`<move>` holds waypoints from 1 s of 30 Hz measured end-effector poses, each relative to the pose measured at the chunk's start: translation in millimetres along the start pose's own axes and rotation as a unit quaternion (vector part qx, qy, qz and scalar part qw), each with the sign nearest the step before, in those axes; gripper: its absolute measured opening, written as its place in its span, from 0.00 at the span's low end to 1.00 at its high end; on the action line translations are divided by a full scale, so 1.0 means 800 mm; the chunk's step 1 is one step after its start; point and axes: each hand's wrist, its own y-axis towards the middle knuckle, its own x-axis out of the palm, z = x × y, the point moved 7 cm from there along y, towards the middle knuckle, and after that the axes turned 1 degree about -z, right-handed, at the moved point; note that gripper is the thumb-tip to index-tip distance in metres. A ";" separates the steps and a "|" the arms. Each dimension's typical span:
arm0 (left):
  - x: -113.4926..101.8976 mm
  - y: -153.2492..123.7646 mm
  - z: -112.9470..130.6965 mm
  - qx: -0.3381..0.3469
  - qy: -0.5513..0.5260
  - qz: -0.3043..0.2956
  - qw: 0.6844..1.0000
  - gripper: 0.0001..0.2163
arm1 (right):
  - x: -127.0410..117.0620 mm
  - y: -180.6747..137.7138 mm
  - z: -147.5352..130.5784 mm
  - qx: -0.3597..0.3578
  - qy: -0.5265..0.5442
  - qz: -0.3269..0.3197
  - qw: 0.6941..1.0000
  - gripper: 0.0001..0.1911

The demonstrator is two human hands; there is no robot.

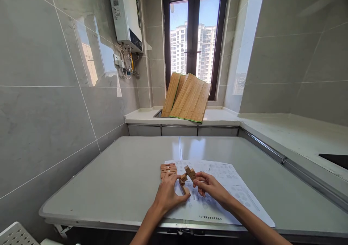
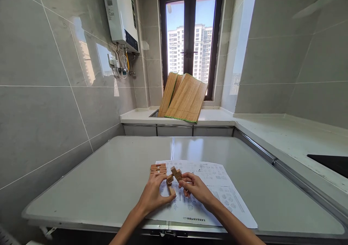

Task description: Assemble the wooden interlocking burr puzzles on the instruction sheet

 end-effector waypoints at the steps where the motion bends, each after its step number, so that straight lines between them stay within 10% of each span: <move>1: -0.002 -0.003 -0.003 0.014 0.008 0.013 1.000 0.21 | 0.000 -0.001 0.001 0.005 -0.002 0.000 1.000 0.29; 9: -0.010 -0.017 -0.039 -0.015 0.057 0.035 0.998 0.23 | 0.005 -0.001 0.006 0.025 -0.012 -0.005 1.000 0.28; 30: -0.025 -0.032 -0.012 -0.009 -0.101 0.016 0.995 0.06 | 0.046 -0.004 -0.004 0.021 -0.012 -0.154 0.988 0.25</move>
